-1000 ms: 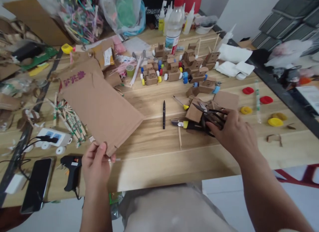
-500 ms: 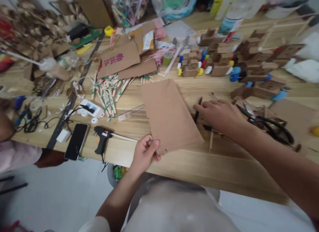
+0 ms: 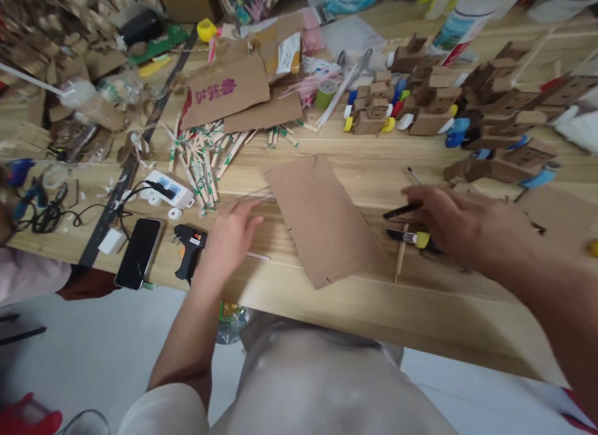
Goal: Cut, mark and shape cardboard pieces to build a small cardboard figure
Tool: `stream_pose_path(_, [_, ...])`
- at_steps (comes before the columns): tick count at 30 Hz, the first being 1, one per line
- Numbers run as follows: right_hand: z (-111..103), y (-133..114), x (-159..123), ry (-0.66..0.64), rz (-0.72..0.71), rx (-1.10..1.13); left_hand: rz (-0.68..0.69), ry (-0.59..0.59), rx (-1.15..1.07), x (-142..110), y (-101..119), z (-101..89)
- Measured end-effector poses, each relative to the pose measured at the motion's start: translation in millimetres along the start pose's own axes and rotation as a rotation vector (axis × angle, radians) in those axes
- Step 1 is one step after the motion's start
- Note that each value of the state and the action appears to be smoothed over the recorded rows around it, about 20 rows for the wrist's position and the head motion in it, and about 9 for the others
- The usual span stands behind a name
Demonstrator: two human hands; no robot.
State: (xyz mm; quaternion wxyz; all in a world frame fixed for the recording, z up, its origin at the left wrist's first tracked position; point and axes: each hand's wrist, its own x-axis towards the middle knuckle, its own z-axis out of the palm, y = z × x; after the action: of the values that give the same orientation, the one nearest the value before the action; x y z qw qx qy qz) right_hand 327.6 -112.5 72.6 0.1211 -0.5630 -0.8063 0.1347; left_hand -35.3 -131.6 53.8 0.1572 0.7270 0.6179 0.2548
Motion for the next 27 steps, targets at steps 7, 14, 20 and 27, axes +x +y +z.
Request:
stream_pose_path(7, [28, -39, -65, -0.042, -0.327, -0.207, -0.012, -0.111, 0.409, 41, -37, 8.9])
stream_pose_path(14, [40, -60, -87, 0.020, -0.381, -0.270, -0.187, -0.103, 0.002, 66, -48, 7.2])
stream_pose_path(20, [33, -57, -82, 0.058, -0.301, -0.028, -0.185, 0.144, -0.179, 62, -24, -21.7])
stream_pose_path(27, [23, -62, -79, 0.024, 0.016, 0.400, -0.335, 0.208, -0.712, -12, 23, -16.1])
